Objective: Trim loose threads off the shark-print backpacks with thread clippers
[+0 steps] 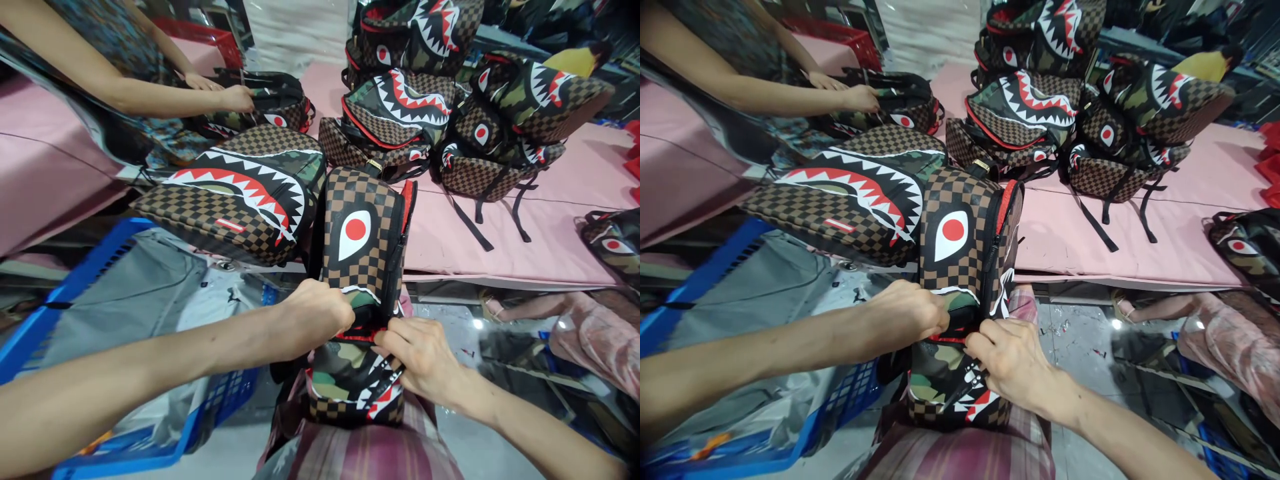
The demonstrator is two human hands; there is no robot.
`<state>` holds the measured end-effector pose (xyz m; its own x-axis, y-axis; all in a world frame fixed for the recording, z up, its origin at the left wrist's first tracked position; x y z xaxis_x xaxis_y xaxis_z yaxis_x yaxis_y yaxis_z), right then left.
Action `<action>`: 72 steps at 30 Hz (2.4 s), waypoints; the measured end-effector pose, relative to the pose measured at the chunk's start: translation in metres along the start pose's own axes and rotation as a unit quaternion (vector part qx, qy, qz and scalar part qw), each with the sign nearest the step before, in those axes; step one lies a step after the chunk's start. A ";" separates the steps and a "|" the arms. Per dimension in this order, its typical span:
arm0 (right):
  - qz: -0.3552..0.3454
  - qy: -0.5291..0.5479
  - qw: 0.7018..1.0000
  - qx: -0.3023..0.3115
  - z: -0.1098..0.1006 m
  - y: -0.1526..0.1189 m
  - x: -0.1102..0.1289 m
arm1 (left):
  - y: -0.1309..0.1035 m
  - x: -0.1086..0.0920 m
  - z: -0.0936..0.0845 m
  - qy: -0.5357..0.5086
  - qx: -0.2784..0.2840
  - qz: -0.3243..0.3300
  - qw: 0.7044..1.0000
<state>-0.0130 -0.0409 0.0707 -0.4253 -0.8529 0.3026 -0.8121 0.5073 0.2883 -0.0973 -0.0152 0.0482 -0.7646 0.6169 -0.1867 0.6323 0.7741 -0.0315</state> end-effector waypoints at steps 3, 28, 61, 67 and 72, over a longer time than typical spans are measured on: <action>0.004 0.011 1.000 -0.013 -0.002 -0.004 -0.004 | -0.009 0.001 -0.008 0.021 -0.026 -0.007 0.999; -0.023 0.014 0.995 -0.095 -0.011 -0.006 -0.008 | 0.009 -0.027 -0.032 0.104 -0.061 0.157 0.980; 0.179 -0.113 0.961 0.179 -0.025 0.018 -0.038 | -0.053 -0.049 -0.014 0.016 -0.420 0.032 0.907; 0.163 -0.105 0.951 0.243 -0.012 0.035 -0.033 | -0.057 -0.043 -0.013 0.007 -0.440 0.022 0.898; 0.186 -0.105 0.934 0.287 -0.002 0.042 -0.034 | -0.060 -0.040 -0.008 0.003 -0.453 0.016 0.891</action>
<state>-0.0314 0.0094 0.0745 -0.7410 -0.6664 0.0829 -0.6471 0.6756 -0.3532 -0.1053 -0.0850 0.0651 -0.7511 0.6386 -0.1676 0.2953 0.5520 0.7798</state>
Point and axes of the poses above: each hand's wrist, its own y-axis towards the middle knuckle, its own z-axis out of the palm, x = y × z, the point moved 9 cm from there along y, towards the middle knuckle, and after that the axes turned 1 degree about -x, right-handed, at the moved point
